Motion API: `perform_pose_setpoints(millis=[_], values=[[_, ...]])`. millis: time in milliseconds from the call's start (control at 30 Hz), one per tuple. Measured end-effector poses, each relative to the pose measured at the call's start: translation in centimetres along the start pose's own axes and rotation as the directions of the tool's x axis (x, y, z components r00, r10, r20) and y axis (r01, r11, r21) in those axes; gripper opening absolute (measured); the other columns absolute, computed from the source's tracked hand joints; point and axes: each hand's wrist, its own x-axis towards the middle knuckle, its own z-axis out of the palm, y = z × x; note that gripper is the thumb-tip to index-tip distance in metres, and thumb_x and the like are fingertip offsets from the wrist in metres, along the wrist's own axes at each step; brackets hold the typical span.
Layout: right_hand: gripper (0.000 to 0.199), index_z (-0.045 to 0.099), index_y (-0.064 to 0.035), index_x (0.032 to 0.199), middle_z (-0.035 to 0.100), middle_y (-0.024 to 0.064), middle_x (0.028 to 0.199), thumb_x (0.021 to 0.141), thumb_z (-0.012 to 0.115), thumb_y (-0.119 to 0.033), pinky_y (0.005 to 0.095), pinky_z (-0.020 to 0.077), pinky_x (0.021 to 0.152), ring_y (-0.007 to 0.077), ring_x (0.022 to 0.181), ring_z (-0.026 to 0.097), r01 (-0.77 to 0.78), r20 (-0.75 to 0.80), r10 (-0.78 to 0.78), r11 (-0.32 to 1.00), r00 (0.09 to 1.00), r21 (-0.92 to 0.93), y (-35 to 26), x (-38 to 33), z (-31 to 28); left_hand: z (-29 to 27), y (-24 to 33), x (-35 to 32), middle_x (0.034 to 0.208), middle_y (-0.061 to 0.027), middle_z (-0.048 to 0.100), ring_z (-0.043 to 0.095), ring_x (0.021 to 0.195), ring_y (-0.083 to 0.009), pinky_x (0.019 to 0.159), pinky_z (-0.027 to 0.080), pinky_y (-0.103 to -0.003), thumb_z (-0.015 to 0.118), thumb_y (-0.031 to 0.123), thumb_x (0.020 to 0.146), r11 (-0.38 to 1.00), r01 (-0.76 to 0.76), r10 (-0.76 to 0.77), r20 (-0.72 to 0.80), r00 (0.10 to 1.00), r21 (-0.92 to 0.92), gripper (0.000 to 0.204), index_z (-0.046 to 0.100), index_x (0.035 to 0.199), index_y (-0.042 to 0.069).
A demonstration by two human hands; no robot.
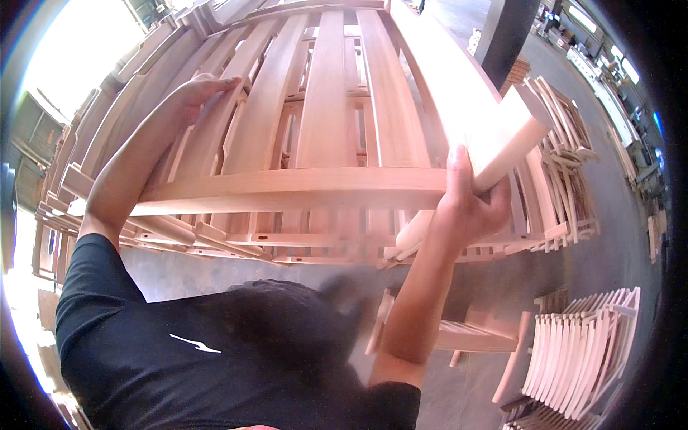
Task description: The person picks up wooden chair frames from the floor and stacks them on top of other chairs in a workshop. The person then walks to a workbench, picks up a mallet, and hits the bench surface repeatedly.
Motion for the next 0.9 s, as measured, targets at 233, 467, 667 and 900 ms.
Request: perform_pose_setpoints(millis=[233, 467, 667, 900], values=[[0.030, 0.068, 0.0095, 0.100, 0.070, 0.0152, 0.092, 0.078, 0.076, -0.010, 0.0280, 0.0546, 0.067, 0.0189, 0.079, 0.067, 0.061, -0.012, -0.060, 0.998, 0.998, 0.021, -0.4, 0.9, -0.1, 0.0, 1.2, 1.2, 0.084, -0.0092, 0.068, 0.067, 0.068, -0.0177, 0.056, 0.054, -0.034, 0.075, 0.043, 0.084, 0.981, 0.016, -0.005, -0.056, 0.998, 0.192, 0.044, 0.070, 0.095, 0.001], [0.032, 0.069, 0.0070, 0.100, 0.071, 0.0144, 0.089, 0.077, 0.078, -0.013, 0.0280, 0.0550, 0.064, 0.0182, 0.076, 0.068, 0.082, -0.059, -0.083, 0.996, 0.995, -0.026, -1.8, 1.8, 1.5, -1.6, 0.4, 5.2, 0.086, -0.0093, 0.067, 0.066, 0.072, -0.0175, 0.060, 0.052, -0.032, 0.076, 0.044, 0.082, 0.982, -0.085, 0.071, 0.087, 0.994, 0.168, 0.048, 0.069, 0.097, -0.001], [0.024, 0.069, 0.0049, 0.092, 0.070, 0.0109, 0.086, 0.080, 0.077, -0.014, 0.0266, 0.0529, 0.064, 0.0146, 0.074, 0.066, 0.143, 0.008, -0.143, 0.989, 0.990, 0.030, 2.6, 1.9, 2.7, -0.5, 1.0, 4.9, 0.097, -0.0140, 0.067, 0.066, 0.082, -0.0215, 0.069, 0.052, -0.035, 0.077, 0.039, 0.082, 0.985, -0.072, 0.069, 0.024, 0.997, 0.158, 0.053, 0.066, 0.105, -0.007], [0.039, 0.064, 0.0031, 0.105, 0.066, 0.0088, 0.091, 0.083, 0.076, -0.026, 0.0319, 0.0515, 0.073, 0.0190, 0.083, 0.065, 0.091, 0.140, -0.086, 0.995, 0.986, -0.029, 4.3, 1.8, 1.8, -3.1, 0.0, 4.9, 0.098, -0.0113, 0.067, 0.066, 0.081, -0.0214, 0.070, 0.052, -0.032, 0.071, 0.038, 0.088, 0.956, -0.203, 0.187, 0.092, 0.978, 0.212, 0.046, 0.066, 0.107, -0.004]])
